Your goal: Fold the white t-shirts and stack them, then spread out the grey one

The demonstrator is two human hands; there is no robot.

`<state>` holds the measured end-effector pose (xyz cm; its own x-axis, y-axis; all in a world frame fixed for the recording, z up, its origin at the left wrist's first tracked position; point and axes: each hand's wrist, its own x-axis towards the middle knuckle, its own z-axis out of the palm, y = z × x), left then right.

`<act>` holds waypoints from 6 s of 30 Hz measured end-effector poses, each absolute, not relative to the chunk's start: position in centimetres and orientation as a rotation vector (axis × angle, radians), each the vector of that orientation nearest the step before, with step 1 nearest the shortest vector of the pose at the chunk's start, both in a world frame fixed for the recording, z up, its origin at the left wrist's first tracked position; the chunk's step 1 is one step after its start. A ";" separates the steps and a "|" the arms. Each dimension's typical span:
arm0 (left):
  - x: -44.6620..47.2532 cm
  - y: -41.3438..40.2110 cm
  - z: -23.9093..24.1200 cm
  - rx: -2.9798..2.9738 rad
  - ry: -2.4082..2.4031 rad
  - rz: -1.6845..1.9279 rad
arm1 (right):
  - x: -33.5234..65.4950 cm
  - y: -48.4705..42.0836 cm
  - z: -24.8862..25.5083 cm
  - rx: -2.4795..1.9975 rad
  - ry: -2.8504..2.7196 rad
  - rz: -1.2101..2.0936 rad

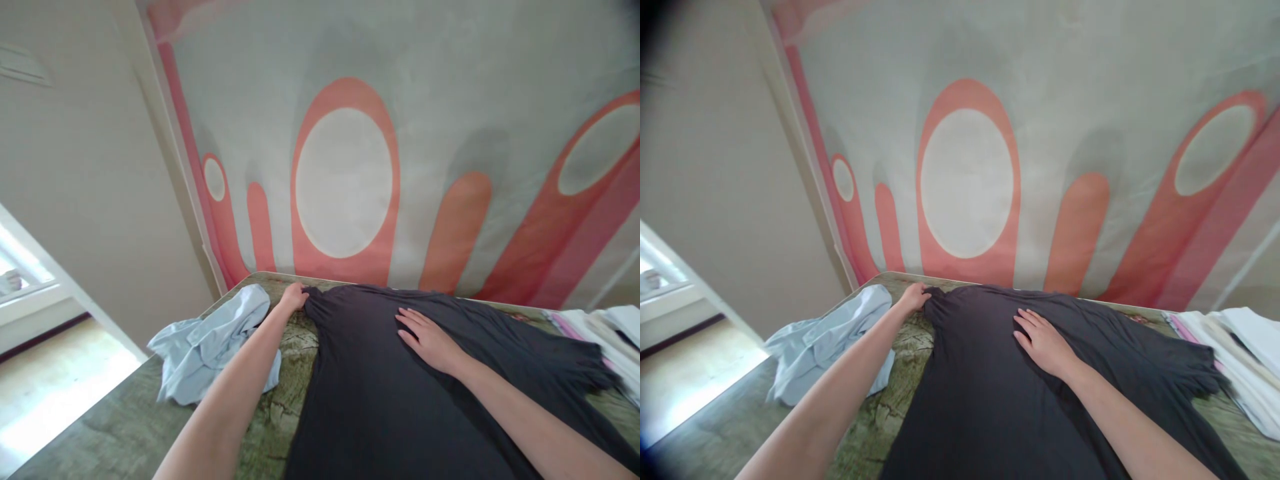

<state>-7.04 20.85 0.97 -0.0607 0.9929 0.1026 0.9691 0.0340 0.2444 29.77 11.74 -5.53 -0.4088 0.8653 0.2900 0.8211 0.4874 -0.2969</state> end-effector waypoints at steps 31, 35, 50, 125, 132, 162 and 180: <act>-5.1 11.9 -0.1 1.494 1.499 0.762 | 12.6 0.5 1.2 -1.180 -2.586 0.145; -5.7 12.7 -0.3 1.471 1.532 0.860 | 12.9 0.2 -0.1 -1.169 -2.476 0.176; -6.4 13.8 -1.5 1.865 1.710 0.963 | 13.8 0.4 0.0 -0.886 -2.637 0.455; 11.9 20.3 -4.3 2.739 1.637 0.343 | 43.7 18.8 -2.3 -2.247 -1.826 -0.066; 12.2 19.8 -3.7 2.726 1.668 0.448 | 36.4 18.6 -2.2 -1.926 -2.044 -0.156; 13.0 19.6 -1.7 2.579 1.822 0.171 | 48.4 12.0 -0.9 -2.021 -1.705 0.259; 20.1 10.2 -1.2 2.864 0.861 0.162 | 51.5 11.9 -2.6 -2.239 -1.701 -0.067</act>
